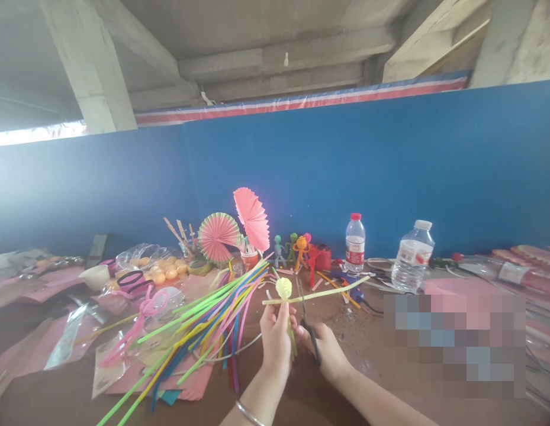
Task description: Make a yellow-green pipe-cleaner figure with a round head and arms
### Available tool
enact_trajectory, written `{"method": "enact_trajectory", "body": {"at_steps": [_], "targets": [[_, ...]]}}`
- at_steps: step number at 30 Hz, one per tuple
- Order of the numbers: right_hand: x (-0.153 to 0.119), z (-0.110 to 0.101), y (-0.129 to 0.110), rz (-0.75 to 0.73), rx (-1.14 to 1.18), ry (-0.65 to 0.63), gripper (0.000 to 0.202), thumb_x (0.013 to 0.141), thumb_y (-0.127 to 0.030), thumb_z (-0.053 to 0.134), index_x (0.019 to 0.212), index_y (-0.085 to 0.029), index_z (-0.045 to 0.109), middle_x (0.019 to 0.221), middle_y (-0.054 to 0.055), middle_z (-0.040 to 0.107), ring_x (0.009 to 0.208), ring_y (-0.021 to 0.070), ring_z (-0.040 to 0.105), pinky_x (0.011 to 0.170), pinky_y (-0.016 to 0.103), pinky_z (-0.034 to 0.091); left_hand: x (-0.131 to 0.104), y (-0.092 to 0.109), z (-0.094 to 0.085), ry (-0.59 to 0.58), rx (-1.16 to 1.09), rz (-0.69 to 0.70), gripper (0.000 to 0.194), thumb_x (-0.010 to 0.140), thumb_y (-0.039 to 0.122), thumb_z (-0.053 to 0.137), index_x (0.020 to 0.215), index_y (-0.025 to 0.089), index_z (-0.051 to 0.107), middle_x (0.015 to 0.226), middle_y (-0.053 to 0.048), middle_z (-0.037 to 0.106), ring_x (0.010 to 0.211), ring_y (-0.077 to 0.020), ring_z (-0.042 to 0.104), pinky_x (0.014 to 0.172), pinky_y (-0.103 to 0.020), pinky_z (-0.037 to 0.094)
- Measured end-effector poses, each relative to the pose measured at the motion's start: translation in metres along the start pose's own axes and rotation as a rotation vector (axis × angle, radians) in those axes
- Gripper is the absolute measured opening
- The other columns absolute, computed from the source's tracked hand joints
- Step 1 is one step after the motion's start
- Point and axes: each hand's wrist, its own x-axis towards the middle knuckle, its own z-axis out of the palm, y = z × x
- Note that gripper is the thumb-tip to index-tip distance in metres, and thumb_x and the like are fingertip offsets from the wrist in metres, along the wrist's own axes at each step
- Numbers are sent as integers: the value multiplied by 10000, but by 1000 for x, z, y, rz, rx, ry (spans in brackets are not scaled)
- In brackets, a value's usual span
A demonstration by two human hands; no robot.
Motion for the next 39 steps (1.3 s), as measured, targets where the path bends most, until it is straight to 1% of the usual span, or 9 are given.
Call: {"method": "enact_trajectory", "body": {"at_steps": [4, 10, 16, 23, 28, 32, 39], "targets": [[1, 1, 0, 3, -9, 15, 461, 799, -531, 424, 526, -160, 448, 482, -22, 440, 470, 108, 389, 464, 217, 282, 1, 1, 0, 9, -8, -3, 280, 689, 398, 649, 658, 148, 525, 508, 39, 506, 379, -62, 452, 379, -179, 381], [3, 0, -1, -6, -42, 35, 415, 792, -469, 470, 518, -160, 438, 493, -40, 363, 492, 95, 312, 460, 216, 248, 1, 3, 1, 30, -33, -11, 260, 702, 380, 642, 675, 158, 510, 549, 39, 521, 401, -50, 447, 388, -168, 388], [4, -1, -2, -4, -83, 37, 420, 793, -457, 463, 507, -149, 487, 494, -28, 384, 498, 104, 320, 476, 228, 275, 2, 3, 0, 30, -42, -10, 270, 682, 385, 656, 658, 154, 518, 550, 34, 510, 430, -62, 451, 391, -179, 407], [6, -1, 0, -4, -125, 42, 430, 782, -476, 460, 508, -149, 514, 470, -26, 378, 516, 121, 354, 505, 233, 305, 3, -3, -1, 34, -30, 2, 268, 728, 388, 613, 659, 147, 517, 502, 49, 462, 403, -57, 428, 386, -184, 403], [5, -2, -1, -23, -123, 28, 390, 797, -444, 453, 550, -150, 516, 519, -26, 406, 535, 116, 355, 508, 228, 294, 3, -4, -1, 40, -30, 10, 271, 722, 398, 617, 671, 151, 519, 526, 49, 473, 401, -54, 430, 385, -183, 399], [5, -2, -1, -28, -116, 20, 370, 797, -433, 456, 567, -150, 512, 532, -24, 421, 533, 115, 350, 503, 233, 280, 3, -4, -1, 35, -29, 8, 278, 724, 407, 612, 656, 153, 523, 487, 56, 456, 399, -55, 426, 386, -176, 390], [5, -3, 1, -39, -54, -1, 425, 777, -505, 470, 543, -150, 486, 542, -19, 435, 548, 117, 360, 510, 237, 285, 3, -3, -1, 28, -23, -19, 284, 739, 422, 588, 657, 160, 515, 473, 62, 442, 385, -56, 408, 385, -183, 377]]}}
